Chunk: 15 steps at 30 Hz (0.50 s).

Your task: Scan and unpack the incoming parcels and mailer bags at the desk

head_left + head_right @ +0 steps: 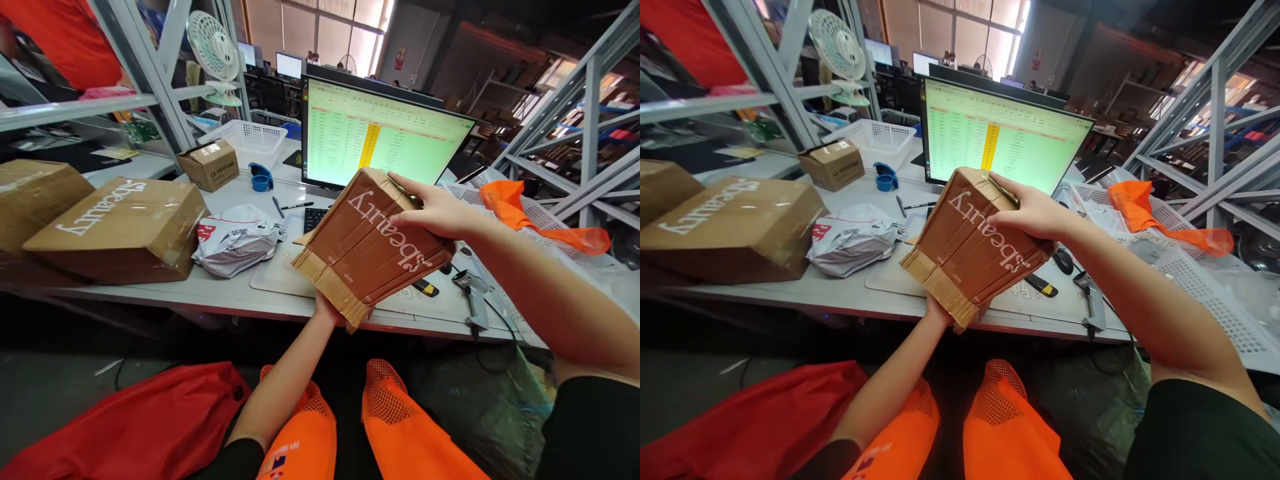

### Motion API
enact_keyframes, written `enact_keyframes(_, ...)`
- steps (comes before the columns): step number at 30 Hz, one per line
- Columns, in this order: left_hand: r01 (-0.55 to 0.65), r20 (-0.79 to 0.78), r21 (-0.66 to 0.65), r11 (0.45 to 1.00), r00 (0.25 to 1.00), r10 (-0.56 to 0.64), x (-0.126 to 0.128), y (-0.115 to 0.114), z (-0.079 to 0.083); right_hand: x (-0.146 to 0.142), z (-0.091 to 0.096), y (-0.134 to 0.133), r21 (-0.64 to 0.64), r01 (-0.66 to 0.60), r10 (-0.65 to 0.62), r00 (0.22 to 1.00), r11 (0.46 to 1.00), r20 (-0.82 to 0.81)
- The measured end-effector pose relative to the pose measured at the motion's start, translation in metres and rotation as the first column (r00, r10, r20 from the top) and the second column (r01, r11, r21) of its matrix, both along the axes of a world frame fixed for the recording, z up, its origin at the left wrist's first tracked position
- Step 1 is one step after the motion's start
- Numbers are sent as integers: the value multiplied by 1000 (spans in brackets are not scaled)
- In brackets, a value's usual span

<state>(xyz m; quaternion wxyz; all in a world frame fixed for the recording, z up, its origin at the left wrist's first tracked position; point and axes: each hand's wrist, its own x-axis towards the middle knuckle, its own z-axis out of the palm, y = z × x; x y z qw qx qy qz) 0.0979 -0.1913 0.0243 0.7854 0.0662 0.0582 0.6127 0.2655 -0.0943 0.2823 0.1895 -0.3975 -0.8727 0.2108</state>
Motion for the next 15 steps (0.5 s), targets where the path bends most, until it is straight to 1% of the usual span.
enact_keyframes(3,133,-31,25,991,991,-132,0,0,-5,6,6,8,-70,11,-16,997,998,-74)
enact_keyframes(4,163,-48,13,987,986,-162,-1,0,-7,12,7,10,-119,12,-27,992,993,-125)
enact_keyframes(5,162,-64,-10,987,985,-162,-2,1,-8,20,8,13,-184,13,-46,983,983,-178)
enact_keyframes(6,127,-80,-39,991,988,-130,-3,2,-10,27,8,16,-257,14,-74,971,966,-227)
enact_keyframes(8,8,-114,-105,994,993,-20,-4,7,-15,40,2,23,-389,29,-158,939,921,-305)
enact_keyframes(10,-92,-170,-163,982,983,64,-3,13,-18,51,-10,34,-469,54,-244,903,882,-354)
enact_keyframes(12,-202,-247,-176,963,956,155,-2,20,-20,61,-29,47,-490,79,-303,866,868,-397)
enact_keyframes(13,-271,-294,-160,949,931,217,-2,23,-20,65,-39,54,-491,89,-322,851,867,-414)
enact_keyframes(15,-410,-399,-103,906,852,340,-2,30,-19,72,-59,67,-486,99,-341,830,868,-441)
